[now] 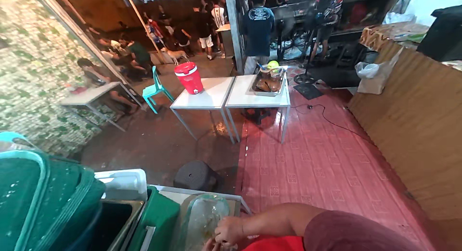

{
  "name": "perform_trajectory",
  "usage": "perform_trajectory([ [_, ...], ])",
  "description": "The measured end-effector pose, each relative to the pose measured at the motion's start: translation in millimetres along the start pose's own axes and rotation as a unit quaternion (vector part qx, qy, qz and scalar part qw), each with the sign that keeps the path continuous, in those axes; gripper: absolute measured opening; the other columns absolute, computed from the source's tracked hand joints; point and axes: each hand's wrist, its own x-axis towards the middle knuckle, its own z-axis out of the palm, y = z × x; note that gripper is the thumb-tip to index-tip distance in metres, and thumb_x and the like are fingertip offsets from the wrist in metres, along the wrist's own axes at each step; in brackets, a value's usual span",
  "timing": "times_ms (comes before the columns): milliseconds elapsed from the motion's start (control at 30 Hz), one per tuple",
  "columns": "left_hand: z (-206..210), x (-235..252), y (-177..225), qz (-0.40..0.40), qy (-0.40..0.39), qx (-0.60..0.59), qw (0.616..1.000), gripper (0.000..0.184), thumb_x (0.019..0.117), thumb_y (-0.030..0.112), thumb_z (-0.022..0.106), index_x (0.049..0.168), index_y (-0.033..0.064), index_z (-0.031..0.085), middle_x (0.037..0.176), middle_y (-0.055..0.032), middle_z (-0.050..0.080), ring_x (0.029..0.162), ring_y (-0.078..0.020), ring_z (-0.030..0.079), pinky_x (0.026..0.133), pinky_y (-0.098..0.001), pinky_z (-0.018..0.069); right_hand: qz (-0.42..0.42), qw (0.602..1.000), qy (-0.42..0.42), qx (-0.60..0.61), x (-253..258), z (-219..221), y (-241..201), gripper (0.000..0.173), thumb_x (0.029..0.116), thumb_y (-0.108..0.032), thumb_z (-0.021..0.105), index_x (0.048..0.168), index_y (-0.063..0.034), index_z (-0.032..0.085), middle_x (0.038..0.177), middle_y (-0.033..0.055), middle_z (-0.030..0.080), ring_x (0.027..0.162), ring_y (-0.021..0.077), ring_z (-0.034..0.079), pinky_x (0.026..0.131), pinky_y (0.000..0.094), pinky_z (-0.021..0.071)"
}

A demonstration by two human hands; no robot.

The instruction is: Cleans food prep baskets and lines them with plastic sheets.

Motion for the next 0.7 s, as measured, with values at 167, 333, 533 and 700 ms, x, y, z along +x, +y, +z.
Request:
perform_trajectory([
  [167, -4, 9, -5, -0.006, -0.018, 0.079, 0.997, 0.029, 0.1045, 0.011, 0.058, 0.124, -0.0081, 0.064, 0.116, -0.0258, 0.069, 0.106, -0.0326, 0.067, 0.100, -0.0489, 0.0499, -0.032, 0.999, -0.015, -0.016, 1, -2, 3, 0.026, 0.0962, -0.013, 0.068, 0.120, -0.0057, 0.074, 0.120, 0.0221, 0.068, 0.117, 0.0426, 0.061, 0.104, 0.0604, 0.0427],
  [333, 10, -2, -8, -0.112, 0.129, -0.079, 0.982, 0.030, 0.1076, 0.008, 0.049, 0.127, -0.0113, 0.059, 0.115, -0.0272, 0.064, 0.099, -0.0281, 0.061, 0.093, -0.0447, 0.0484, -0.020, 1.000, 0.000, 0.014, -11, 2, 12, 0.024, 0.0963, -0.009, 0.067, 0.119, -0.0035, 0.074, 0.124, 0.0227, 0.068, 0.121, 0.0431, 0.061, 0.105, 0.0634, 0.0428],
  [533, 0, 3, -20, -0.113, 0.155, -0.166, 0.967, 0.029, 0.1065, 0.012, 0.052, 0.127, -0.0071, 0.061, 0.105, -0.0186, 0.066, 0.086, -0.0179, 0.060, 0.083, -0.0369, 0.0512, 0.076, 0.996, -0.032, 0.037, -1, -2, 2, 0.036, 0.0951, -0.009, 0.066, 0.131, -0.0017, 0.064, 0.137, 0.0218, 0.060, 0.130, 0.0422, 0.055, 0.106, 0.0639, 0.0421],
  [700, -2, 8, -2, -0.068, 0.026, -0.033, 0.997, 0.032, 0.1057, 0.008, 0.053, 0.134, -0.0071, 0.057, 0.124, -0.0256, 0.065, 0.112, -0.0306, 0.064, 0.101, -0.0460, 0.0492, 0.050, 0.995, -0.088, 0.010, 28, -2, -8, 0.026, 0.1028, -0.006, 0.056, 0.125, 0.0054, 0.063, 0.128, 0.0275, 0.064, 0.123, 0.0462, 0.059, 0.107, 0.0633, 0.0414],
])
